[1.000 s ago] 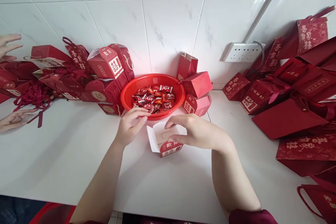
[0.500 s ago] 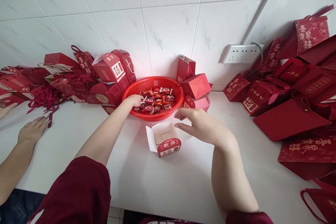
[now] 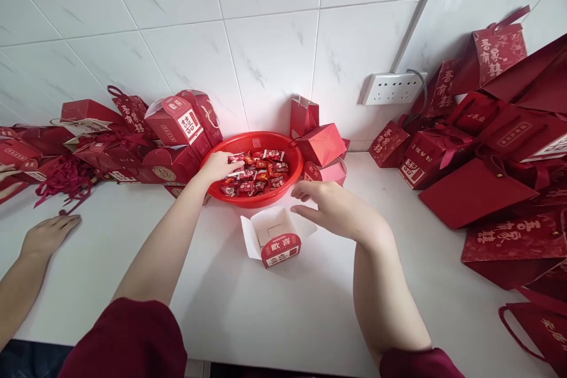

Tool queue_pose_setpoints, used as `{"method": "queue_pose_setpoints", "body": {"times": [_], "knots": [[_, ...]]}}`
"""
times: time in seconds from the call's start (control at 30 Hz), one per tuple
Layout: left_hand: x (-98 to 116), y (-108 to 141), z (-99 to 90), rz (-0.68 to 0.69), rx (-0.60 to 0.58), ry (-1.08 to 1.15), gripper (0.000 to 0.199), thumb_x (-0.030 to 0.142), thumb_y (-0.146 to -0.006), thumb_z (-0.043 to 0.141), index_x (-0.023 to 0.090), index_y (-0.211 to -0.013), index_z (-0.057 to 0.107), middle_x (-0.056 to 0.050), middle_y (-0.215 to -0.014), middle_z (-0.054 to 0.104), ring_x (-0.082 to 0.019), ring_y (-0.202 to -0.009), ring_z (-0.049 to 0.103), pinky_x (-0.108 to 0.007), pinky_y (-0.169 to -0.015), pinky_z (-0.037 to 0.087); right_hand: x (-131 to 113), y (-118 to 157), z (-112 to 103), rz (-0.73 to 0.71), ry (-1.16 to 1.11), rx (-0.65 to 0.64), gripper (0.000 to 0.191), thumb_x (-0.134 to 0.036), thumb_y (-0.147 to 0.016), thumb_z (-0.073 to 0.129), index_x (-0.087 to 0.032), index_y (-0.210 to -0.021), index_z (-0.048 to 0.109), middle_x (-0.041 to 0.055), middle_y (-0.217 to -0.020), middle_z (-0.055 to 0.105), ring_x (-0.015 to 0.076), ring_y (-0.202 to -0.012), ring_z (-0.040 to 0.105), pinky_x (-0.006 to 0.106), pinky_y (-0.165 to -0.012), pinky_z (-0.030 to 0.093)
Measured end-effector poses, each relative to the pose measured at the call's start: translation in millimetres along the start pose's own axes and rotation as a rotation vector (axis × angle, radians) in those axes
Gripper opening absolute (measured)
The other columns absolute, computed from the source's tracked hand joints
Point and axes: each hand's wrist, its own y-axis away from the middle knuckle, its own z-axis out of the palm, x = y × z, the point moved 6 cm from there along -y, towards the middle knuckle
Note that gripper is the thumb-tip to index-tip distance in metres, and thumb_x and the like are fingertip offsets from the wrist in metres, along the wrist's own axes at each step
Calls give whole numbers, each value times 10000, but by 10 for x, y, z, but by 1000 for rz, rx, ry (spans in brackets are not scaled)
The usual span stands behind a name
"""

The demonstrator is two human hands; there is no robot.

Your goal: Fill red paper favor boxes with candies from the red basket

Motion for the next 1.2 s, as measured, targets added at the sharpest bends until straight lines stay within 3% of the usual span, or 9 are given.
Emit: {"method": "queue_pose_setpoints", "body": {"times": [0.1,0.2,0.33,0.47,0.63,0.77,0.97,1.13,1.2], "knots": [[363,369,-165,73,23,416,563,594,-880,589,151,-1207,705,-94,-1092,771,-271,-955,731,-329,-762,586,-16,-19,-15,-14,-33,33,113,-310,-942,583,-230,-1005,632,39,-1024,722,215,-937,669,318,-752,492],[754,787,-195,80,-121,862,552,514,-765,785,154,-1179,730,-117,-1094,772,-304,-959,743,-386,-783,625,-65,-56,-38,-26,-97,93,166,-374,-978,551,-232,-955,633,23,-959,722,190,-857,661,297,-702,474],[1172,1200,-106,111,-355,1029,734,361,-740,853,220,-1409,584,-100,-1102,772,-307,-1026,738,-443,-894,623,-180,-97,-60,-74,-215,175,268,-456,-1016,500,-230,-996,645,2,-872,711,148,-725,615,273,-647,446],[1341,1369,-3,165,-478,1112,852,285,-786,817,260,-1534,411,-84,-1084,770,-299,-1040,738,-454,-925,612,-260,-130,-26,-156,-307,180,188,-381,-999,558,-221,-1036,650,-18,-824,684,127,-700,576,252,-648,434],[1275,1383,49,177,-497,1019,893,256,-785,802,254,-1559,357,-64,-977,776,-280,-958,755,-441,-885,610,-212,-175,45,-164,-270,133,200,-275,-994,538,-207,-835,638,-18,-797,658,124,-706,538,247,-648,407],[1111,1329,-4,201,-442,854,735,312,-809,770,261,-1482,479,-83,-1136,757,-275,-1077,724,-403,-954,570,-131,-190,51,-99,-186,144,221,-286,-998,515,-209,-811,602,-30,-727,610,118,-638,476,243,-598,364],[896,1241,-104,253,-266,424,227,447,-851,675,243,-944,713,-21,-1002,753,-251,-982,707,-349,-862,559,-140,-266,271,-76,-7,8,261,-204,-955,525,-210,-698,571,-24,-645,574,127,-597,467,256,-554,334],[679,1094,-89,175,-64,325,242,435,-871,625,254,-1000,721,-28,-1109,744,-255,-1066,678,-329,-887,535,-222,-284,484,-115,-10,-106,216,-137,-928,526,-217,-914,727,43,-837,726,176,-738,633,277,-648,449],[644,1064,-35,179,-111,295,322,489,-856,639,262,-1067,728,-33,-1141,738,-264,-1070,679,-320,-869,533,-227,-289,428,-141,-32,-67,231,-160,-949,513,-228,-981,732,45,-911,744,182,-794,659,281,-690,476]]}}
